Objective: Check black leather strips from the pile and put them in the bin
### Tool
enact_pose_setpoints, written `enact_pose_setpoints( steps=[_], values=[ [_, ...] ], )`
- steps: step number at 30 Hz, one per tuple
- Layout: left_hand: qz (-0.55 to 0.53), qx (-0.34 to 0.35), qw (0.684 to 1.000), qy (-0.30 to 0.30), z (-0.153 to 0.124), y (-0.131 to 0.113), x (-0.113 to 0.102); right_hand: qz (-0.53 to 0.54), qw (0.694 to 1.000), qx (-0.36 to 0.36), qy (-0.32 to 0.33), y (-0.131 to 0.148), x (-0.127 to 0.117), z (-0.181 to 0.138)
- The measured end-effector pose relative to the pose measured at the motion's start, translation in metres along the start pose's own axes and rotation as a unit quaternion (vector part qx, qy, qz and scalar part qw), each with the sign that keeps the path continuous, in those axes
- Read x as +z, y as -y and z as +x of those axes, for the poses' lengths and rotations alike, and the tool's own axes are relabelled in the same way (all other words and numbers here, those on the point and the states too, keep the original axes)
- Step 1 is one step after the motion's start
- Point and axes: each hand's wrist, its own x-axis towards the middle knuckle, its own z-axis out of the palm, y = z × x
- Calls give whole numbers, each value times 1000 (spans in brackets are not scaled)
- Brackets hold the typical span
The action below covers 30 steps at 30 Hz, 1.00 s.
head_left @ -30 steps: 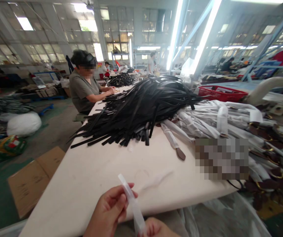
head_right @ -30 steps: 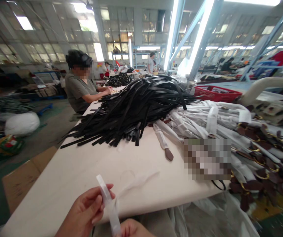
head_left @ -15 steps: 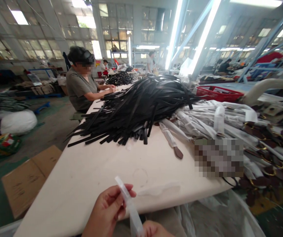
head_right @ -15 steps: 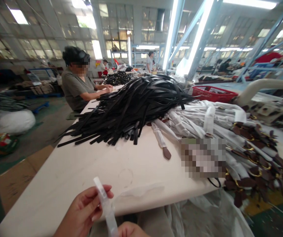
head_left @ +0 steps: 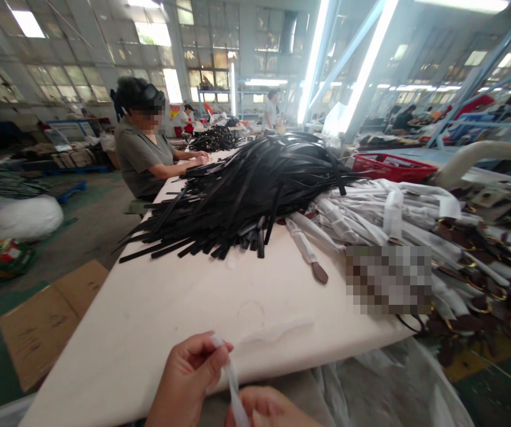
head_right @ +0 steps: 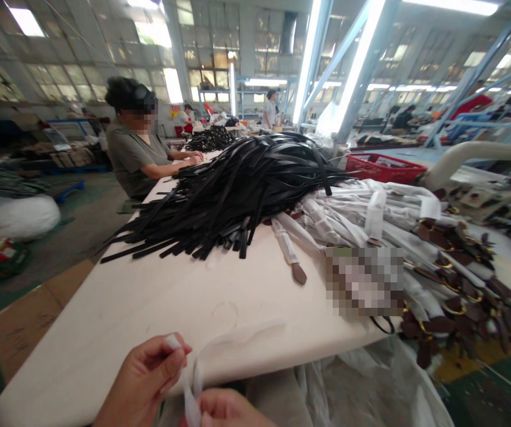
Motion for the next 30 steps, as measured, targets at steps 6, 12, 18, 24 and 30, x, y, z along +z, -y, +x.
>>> enact_pose_setpoints(
  steps=[6, 12, 18, 24, 30],
  values=[
    [39, 55, 997, 49, -1, -3, 9, -263, 947, -149, -106, 50, 33, -5],
    [26, 26, 995, 92, 0, 2, 10, -460, 845, -191, -194, 60, 42, 4],
    [11, 30, 996, 82, -1, 6, 12, -332, 913, -139, -193, 55, 45, 3],
    [7, 2, 993, 116, -6, 3, 15, -122, 972, -115, -167, 52, 41, 6],
    [-30, -11, 999, 0, -2, 5, 10, -92, 980, -95, -147, 47, 35, 2]
  ],
)
